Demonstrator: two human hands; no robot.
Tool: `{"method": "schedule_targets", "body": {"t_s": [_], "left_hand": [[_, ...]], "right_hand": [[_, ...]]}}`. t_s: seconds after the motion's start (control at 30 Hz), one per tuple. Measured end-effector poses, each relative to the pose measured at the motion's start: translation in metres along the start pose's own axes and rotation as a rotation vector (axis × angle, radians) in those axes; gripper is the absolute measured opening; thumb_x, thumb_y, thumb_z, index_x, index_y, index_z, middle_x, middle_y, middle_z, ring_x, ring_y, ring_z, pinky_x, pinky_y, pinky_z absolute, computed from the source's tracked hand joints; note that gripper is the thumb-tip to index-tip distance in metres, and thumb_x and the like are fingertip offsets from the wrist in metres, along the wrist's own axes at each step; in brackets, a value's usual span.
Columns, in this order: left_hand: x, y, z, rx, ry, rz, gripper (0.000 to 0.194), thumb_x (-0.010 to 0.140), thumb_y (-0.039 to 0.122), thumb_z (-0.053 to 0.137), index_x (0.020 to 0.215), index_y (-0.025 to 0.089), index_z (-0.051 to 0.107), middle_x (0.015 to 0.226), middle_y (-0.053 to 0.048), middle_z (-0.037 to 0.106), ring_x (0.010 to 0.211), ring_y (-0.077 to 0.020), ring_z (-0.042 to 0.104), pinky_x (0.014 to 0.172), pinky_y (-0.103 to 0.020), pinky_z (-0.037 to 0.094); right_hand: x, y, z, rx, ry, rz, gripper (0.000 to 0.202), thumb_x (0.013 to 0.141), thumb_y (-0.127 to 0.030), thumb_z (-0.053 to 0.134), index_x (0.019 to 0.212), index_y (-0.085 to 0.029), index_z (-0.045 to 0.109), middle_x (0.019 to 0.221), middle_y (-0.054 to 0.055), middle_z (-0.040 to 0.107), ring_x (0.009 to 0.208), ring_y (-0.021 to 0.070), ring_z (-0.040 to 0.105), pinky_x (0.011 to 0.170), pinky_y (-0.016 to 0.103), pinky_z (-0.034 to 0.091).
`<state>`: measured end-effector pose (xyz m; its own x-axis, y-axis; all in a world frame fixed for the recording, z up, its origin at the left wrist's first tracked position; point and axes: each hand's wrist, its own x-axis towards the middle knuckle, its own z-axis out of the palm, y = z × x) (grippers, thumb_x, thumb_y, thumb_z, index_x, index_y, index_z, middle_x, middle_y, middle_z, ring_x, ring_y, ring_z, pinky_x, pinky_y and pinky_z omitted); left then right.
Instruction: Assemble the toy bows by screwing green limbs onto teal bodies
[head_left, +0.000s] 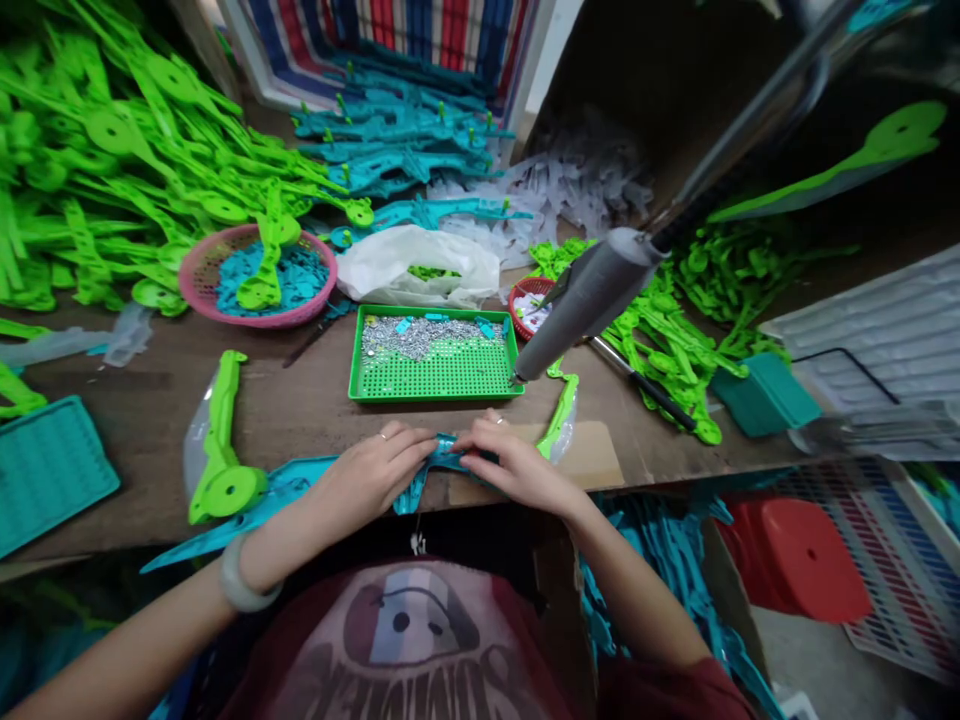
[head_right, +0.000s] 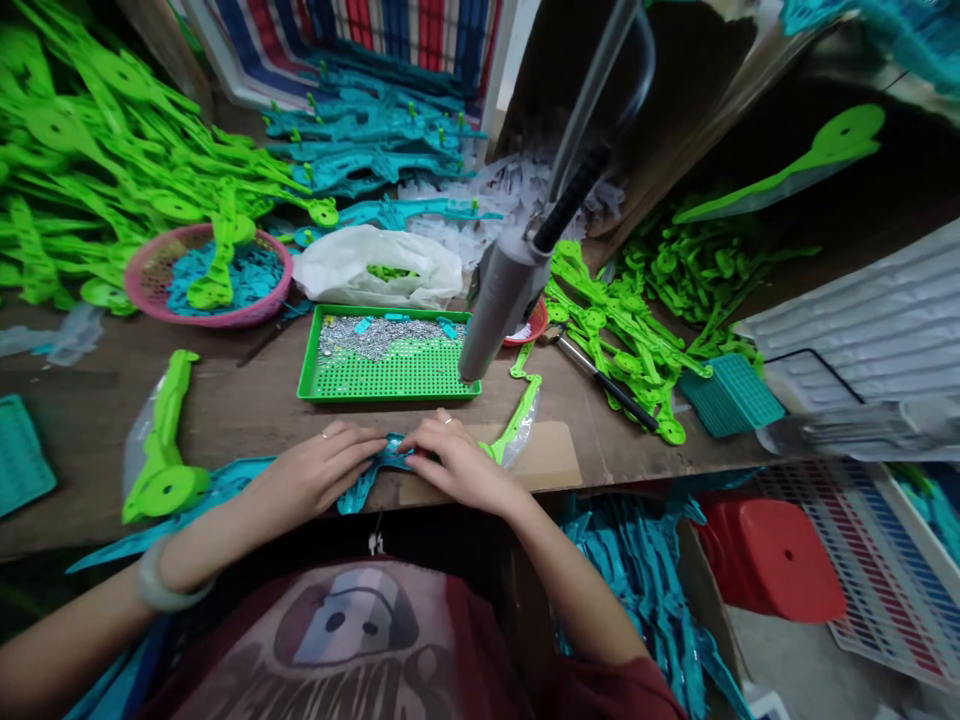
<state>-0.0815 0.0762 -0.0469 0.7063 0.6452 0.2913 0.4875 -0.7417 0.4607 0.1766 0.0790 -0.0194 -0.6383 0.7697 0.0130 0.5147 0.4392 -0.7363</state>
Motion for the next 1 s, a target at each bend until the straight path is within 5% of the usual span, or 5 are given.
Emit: {"method": "schedule_targets", "body": {"t_s": [0.23, 0.63, 1.0], "left_hand": [[-0.016, 0.0, 0.01, 0.057, 0.086, 0.01, 0.035, 0.1, 0.013, 0.046, 0.132, 0.018, 0.062, 0.127, -0.013, 0.068, 0.116, -0.0258, 0.063, 0.096, -0.044, 0.058], [-0.005, 0.019, 0.026, 0.07, 0.185, -0.232, 0.034, 0.099, 0.026, 0.059, 0.13, 0.014, 0.055, 0.131, -0.014, 0.066, 0.126, -0.0289, 0.058, 0.106, -0.048, 0.051], [-0.01, 0.022, 0.03, 0.178, 0.191, -0.082, 0.031, 0.099, 0.013, 0.054, 0.129, 0.013, 0.059, 0.129, -0.013, 0.068, 0.117, -0.0254, 0.065, 0.098, -0.041, 0.055]], "right_hand": [[-0.007, 0.007, 0.002, -0.317, 0.165, 0.093, 0.02, 0.103, -0.023, 0.047, 0.095, -0.017, 0.065, 0.091, 0.008, 0.063, 0.092, 0.0226, 0.049, 0.082, 0.036, 0.042], [-0.006, 0.011, 0.009, -0.258, 0.116, 0.052, 0.012, 0.101, -0.017, 0.051, 0.098, -0.017, 0.063, 0.094, 0.007, 0.06, 0.093, 0.0212, 0.053, 0.081, 0.033, 0.046], [-0.025, 0.018, -0.002, -0.287, 0.291, -0.001, 0.016, 0.103, -0.02, 0.049, 0.099, -0.018, 0.064, 0.089, 0.008, 0.06, 0.088, 0.0215, 0.054, 0.077, 0.034, 0.046]]}}
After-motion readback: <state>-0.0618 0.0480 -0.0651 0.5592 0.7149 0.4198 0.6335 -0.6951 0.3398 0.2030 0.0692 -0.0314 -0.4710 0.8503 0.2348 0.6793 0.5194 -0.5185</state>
